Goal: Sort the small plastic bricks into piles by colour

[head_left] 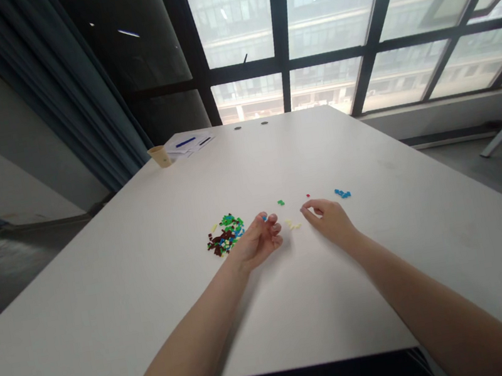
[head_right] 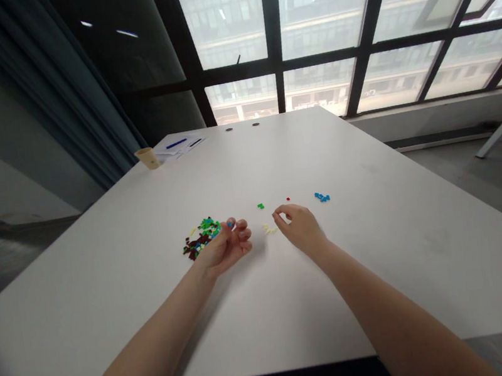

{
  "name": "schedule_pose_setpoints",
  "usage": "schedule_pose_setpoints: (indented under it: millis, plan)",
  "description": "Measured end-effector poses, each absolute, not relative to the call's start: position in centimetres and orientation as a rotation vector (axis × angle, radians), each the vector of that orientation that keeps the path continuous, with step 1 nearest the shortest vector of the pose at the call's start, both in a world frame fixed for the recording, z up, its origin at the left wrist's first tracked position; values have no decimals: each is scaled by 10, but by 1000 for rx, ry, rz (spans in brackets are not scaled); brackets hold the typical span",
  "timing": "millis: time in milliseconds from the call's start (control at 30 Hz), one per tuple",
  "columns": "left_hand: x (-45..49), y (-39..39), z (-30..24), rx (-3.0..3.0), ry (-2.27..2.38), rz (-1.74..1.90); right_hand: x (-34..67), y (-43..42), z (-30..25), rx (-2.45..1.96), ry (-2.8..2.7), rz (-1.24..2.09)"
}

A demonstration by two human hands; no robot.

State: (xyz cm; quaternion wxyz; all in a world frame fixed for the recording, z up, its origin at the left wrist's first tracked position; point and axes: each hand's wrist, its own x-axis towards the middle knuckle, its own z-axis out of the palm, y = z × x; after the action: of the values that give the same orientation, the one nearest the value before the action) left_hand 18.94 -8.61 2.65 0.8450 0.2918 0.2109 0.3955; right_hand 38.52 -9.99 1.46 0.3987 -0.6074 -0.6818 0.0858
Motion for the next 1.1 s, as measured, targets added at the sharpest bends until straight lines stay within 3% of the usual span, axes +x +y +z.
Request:
schedule_pose_setpoints:
  millis: [233, 533, 1100]
  plan:
    - [186, -84, 24, 615, 442, 838, 382, -103, 16, -1466, -1743, 213]
    - [211, -107, 19, 476, 448, 706, 362, -129, 46, -927, -1847, 323]
    - [214, -110, 19, 491, 510, 640, 361, -129, 45, -967, -1841, 325]
